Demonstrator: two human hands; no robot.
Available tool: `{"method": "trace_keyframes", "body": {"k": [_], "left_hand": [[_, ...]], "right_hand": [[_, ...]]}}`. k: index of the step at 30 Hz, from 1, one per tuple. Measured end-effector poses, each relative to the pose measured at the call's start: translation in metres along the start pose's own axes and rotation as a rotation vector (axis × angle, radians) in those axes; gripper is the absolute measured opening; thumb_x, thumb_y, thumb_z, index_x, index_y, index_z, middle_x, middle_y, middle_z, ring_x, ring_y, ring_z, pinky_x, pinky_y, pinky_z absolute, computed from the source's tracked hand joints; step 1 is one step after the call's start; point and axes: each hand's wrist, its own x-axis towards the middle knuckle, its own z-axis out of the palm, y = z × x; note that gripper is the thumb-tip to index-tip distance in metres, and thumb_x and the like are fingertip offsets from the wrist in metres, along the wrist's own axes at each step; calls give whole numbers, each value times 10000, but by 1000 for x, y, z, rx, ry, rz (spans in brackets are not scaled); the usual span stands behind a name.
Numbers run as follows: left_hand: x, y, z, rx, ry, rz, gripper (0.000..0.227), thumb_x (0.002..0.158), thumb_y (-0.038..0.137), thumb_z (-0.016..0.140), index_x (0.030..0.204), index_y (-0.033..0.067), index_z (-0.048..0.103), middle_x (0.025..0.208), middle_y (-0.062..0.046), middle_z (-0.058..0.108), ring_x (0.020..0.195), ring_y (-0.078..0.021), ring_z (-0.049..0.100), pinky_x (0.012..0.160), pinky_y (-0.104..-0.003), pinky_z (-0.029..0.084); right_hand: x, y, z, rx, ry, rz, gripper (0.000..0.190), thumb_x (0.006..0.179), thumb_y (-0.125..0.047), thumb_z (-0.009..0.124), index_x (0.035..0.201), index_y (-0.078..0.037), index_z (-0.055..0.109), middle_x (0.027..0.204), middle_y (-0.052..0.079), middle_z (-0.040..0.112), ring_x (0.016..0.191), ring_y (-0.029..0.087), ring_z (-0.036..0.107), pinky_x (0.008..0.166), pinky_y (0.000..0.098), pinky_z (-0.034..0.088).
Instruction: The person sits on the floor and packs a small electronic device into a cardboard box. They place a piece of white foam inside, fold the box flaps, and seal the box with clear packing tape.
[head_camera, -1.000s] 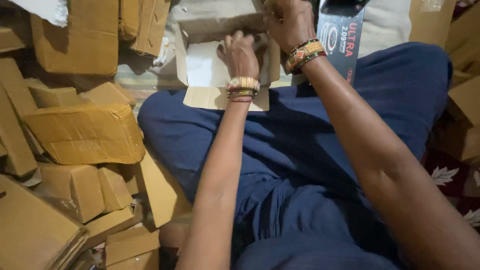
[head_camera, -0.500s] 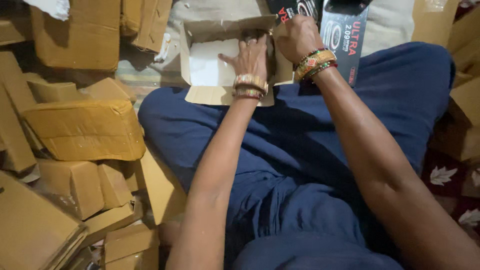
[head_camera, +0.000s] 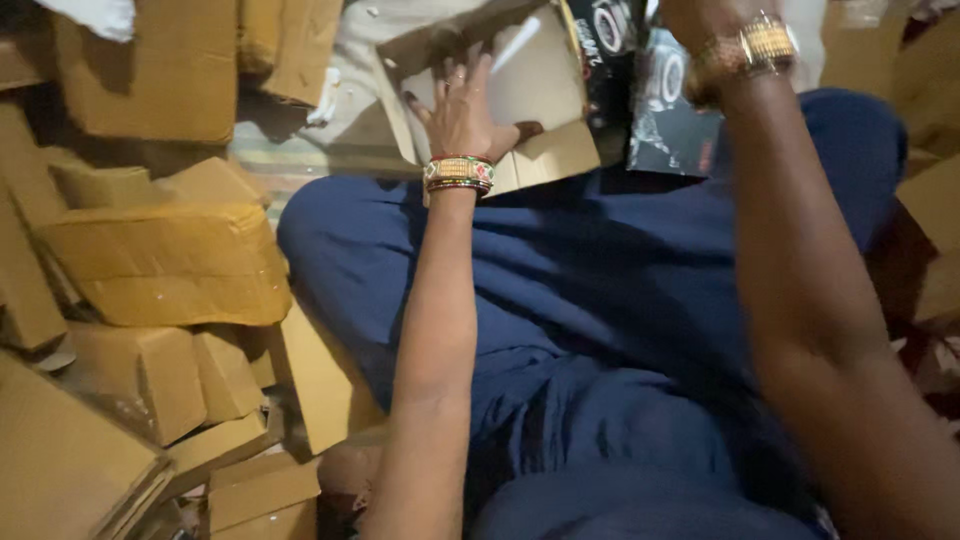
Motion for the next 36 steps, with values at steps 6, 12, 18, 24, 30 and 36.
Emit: {"method": "trace_keyframes", "body": {"k": [6,12,18,24,30,36], "left_hand": [[1,-31,11,-80,36,188,786,658,294,851,1381,187,560,1350,-133,627,1295,-352,550,1167,-645,256],[-14,22,30,-244,106,345,333,1071,328,532,1389,256,600,1338,-62,705,1263,-280,633,1138,-625,400],[-61,57,8,-97,-227,249,1006,700,840,703,1508,535,186,1663,-99,239,1551,-339,111,1025,-894,52],[-70,65,-21,-21,-297,269,1193,593,854,767,1512,579,58,1688,-113,114,1576,-374,6,1030,-885,12],[-73,53,10,45,-287,281,1121,661,879,720,1480,594,10,1655,-98,259,1521,-405,208,1066,-893,-15],[-82,38,10,-172,-68,443,1016,712,768,751,1511,282,356,1375,-192,607,1270,-377,578,1092,-682,311]], "right_hand": [[-82,9,13,414,-177,214,938,755,-539,957,1239,115,492,1033,295,687,856,336,668,690,448,568],[-95,17,22,1227,-95,530,399,911,-163,851,1215,36,687,1099,139,741,928,194,722,790,331,613],[-102,48,-65,1294,254,-110,219,1045,-21,761,1246,39,700,1136,114,725,981,190,676,929,318,588],[-56,-40,-142,1039,91,-493,276,994,-118,754,1242,-5,711,1077,122,733,892,207,698,798,334,584],[-11,-157,-117,698,-128,-756,340,943,-217,746,1238,-50,721,1018,129,741,803,224,720,668,349,581],[13,-151,-91,437,-305,-504,336,1039,-368,727,1244,-102,732,938,143,748,768,259,723,691,407,577]]}}
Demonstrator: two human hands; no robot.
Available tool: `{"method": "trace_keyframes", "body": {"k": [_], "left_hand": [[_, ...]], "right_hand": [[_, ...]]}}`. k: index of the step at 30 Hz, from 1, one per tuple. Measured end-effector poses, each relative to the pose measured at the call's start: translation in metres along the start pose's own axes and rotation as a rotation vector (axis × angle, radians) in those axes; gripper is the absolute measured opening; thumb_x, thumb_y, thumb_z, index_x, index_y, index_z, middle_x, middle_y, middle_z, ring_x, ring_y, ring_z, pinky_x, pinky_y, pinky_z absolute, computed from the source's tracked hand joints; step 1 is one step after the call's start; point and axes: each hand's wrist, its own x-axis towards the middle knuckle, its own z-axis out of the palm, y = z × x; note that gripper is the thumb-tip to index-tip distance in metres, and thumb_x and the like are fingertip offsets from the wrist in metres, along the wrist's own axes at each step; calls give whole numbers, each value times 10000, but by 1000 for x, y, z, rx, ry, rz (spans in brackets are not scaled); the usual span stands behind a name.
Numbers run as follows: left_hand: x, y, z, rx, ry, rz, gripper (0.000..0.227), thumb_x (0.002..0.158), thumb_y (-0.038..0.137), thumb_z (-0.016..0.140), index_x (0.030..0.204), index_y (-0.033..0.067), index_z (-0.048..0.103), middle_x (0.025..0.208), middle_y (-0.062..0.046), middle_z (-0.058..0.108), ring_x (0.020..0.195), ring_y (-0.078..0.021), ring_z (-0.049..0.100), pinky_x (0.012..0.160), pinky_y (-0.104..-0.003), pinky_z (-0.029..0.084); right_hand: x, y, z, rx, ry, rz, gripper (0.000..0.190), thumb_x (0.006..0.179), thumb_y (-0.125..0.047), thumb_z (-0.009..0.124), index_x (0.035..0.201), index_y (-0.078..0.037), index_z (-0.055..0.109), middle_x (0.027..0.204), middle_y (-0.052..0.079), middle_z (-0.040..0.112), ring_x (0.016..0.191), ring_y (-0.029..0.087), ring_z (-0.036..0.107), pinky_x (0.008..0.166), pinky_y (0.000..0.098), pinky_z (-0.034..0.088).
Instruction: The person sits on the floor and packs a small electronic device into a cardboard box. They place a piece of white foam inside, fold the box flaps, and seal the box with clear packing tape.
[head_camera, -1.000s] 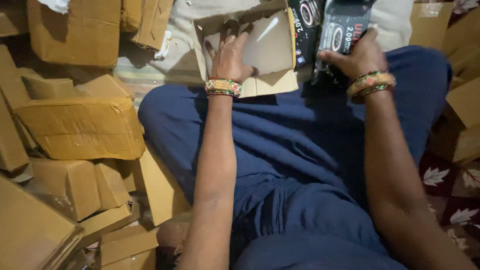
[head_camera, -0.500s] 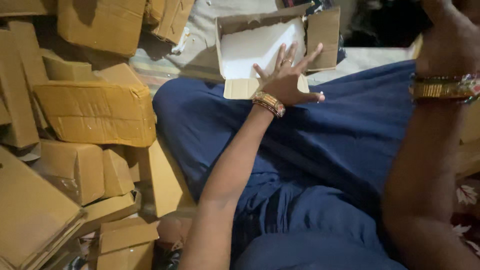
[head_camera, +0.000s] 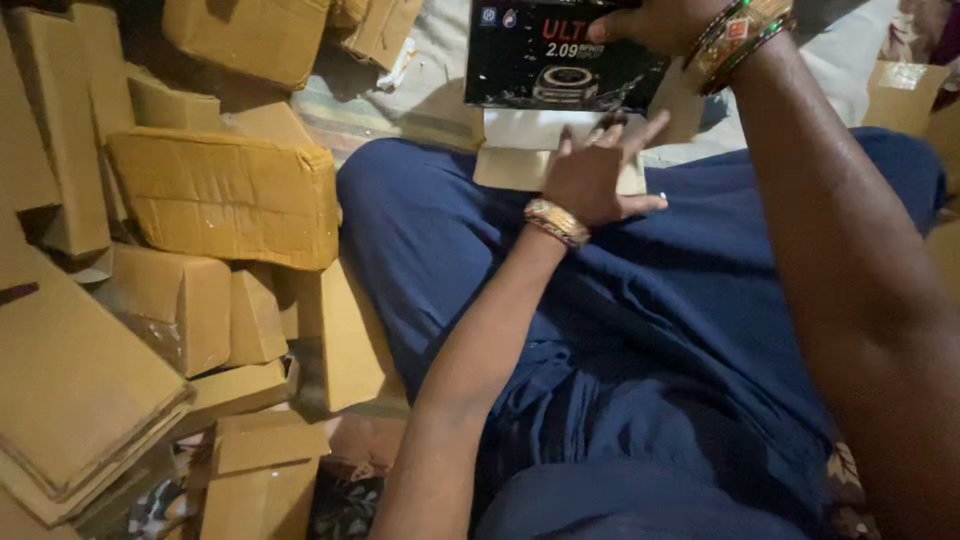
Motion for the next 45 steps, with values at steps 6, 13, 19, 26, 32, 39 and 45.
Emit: {"method": "trace_keyframes", "body": {"k": [6,13,19,26,32,39,45], "left_hand": [[-32,-47,-41,2,151,-377,461,680,454,799,969,95,798,890,-200,748,863,-359,734,812,-459,590],[-32,-88,-48,-394,742,-519,652,682,180,687,1281,-28,533,1070,-266,698,918,-402,720,804,-458,573],[-20,-88,-46,23,654,-731,425,728,173,724,1123,31,659,990,-211,692,936,-410,683,823,-498,553],[-18,-75,-63,118,929,-701,199,731,181,768,927,157,792,1005,-122,685,881,-350,695,718,-460,555],[-11,-86,-74,9,783,-731,121,767,174,790,866,235,824,948,-69,774,863,-315,726,721,-443,556],[-14,-108,-58,-67,879,-681,236,781,72,745,956,212,818,911,-111,767,837,-311,730,774,-438,574],[-1,-128,-64,83,1096,-558,299,777,-12,717,987,172,823,897,-158,746,859,-366,686,871,-479,549]], "right_hand": [[-11,24,-1,-148,12,-7,402,1061,-450,740,1244,-91,744,913,163,744,751,290,702,689,448,553],[-17,0,6,-10,67,-113,373,1018,-277,705,1390,-288,712,1083,97,756,800,232,716,713,388,569],[5,-5,33,-107,-47,-95,387,986,-174,680,1357,-277,717,1013,145,757,800,277,724,710,429,576],[27,9,88,-289,-68,129,195,955,-106,647,1081,-90,795,992,237,733,883,396,720,794,499,572],[-4,-2,86,-181,23,33,365,894,-225,770,1242,-120,737,1020,235,730,927,416,702,843,504,552],[-33,-18,68,-132,-54,-166,887,594,-216,954,1379,-37,583,985,241,721,967,420,680,854,506,526],[10,12,74,-9,12,-324,733,710,-106,848,1409,-66,635,1089,221,726,986,401,701,840,488,571]]}}
